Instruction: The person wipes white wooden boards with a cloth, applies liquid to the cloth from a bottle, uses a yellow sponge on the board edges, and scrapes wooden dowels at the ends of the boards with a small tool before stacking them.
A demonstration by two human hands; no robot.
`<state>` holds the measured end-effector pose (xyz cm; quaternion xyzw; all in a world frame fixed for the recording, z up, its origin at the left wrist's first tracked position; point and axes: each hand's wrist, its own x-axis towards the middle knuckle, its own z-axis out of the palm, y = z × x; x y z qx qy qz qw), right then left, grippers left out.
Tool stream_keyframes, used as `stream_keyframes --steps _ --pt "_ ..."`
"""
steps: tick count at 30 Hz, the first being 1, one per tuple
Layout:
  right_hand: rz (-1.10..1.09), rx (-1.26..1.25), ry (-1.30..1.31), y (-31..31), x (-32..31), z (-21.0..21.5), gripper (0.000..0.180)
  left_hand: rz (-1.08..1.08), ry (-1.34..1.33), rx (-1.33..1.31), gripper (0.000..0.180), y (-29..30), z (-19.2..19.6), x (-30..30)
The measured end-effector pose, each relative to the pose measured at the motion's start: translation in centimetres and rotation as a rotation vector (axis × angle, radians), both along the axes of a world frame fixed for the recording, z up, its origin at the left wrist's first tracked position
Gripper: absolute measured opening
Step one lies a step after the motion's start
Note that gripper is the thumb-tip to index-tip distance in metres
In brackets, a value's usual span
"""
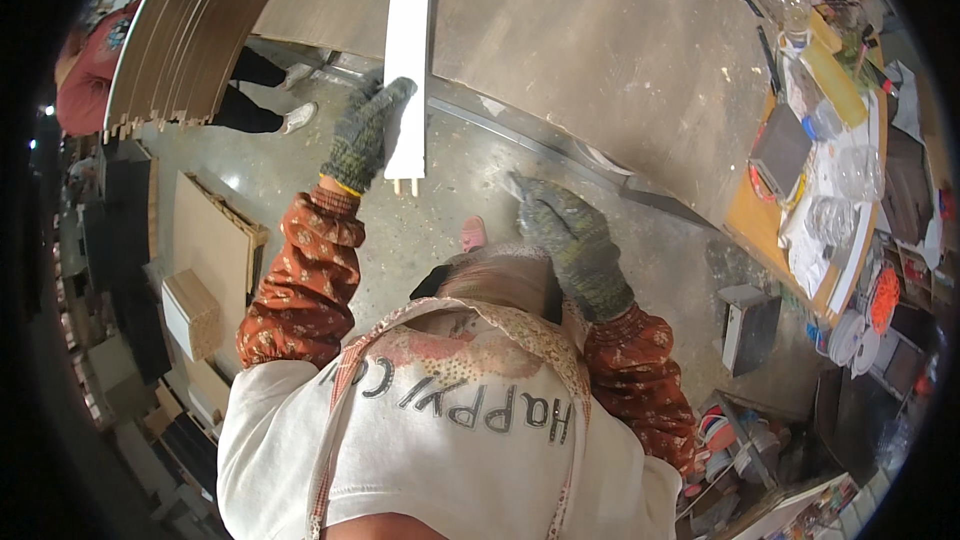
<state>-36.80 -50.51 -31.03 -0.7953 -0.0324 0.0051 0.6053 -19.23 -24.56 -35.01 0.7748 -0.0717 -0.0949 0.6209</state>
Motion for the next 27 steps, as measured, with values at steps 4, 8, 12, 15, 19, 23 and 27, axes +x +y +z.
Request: stream_keyframes --steps 4,8,12,15,19,23,27 --pt "0.047 -0.276 -0.282 1.4 0.5 -1.3 0.032 0.062 0.047 0.526 0.053 -1.4 4.7 2.7" --pt "0.021 -0.195 -0.142 2.9 1.7 -1.4 0.031 -0.12 -0.232 0.887 0.05 -1.6 6.8 5.6" --pt "-0.004 -0.348 -0.475 4.6 4.1 -1.9 0.03 -0.167 -0.511 1.161 0.051 -1.4 5.6 11.0" --pt "-0.018 -0.196 -0.277 6.0 5.3 -3.5 0.032 -0.094 -0.93 1.005 0.059 -3.1 3.1 12.5" --pt "-0.021 -0.442 -0.394 6.9 7.0 -4.4 0.035 -0.111 -0.859 0.903 0.07 -3.7 2.6 12.5" --pt "-0.044 -0.46 -0.429 8.0 7.9 -4.4 0.03 -0.149 -0.811 0.881 0.073 -3.4 2.2 12.4" --pt "-0.056 -0.56 -0.415 8.5 8.1 -5.1 0.036 -0.148 -0.812 0.844 0.072 -3.4 2.5 12.4"
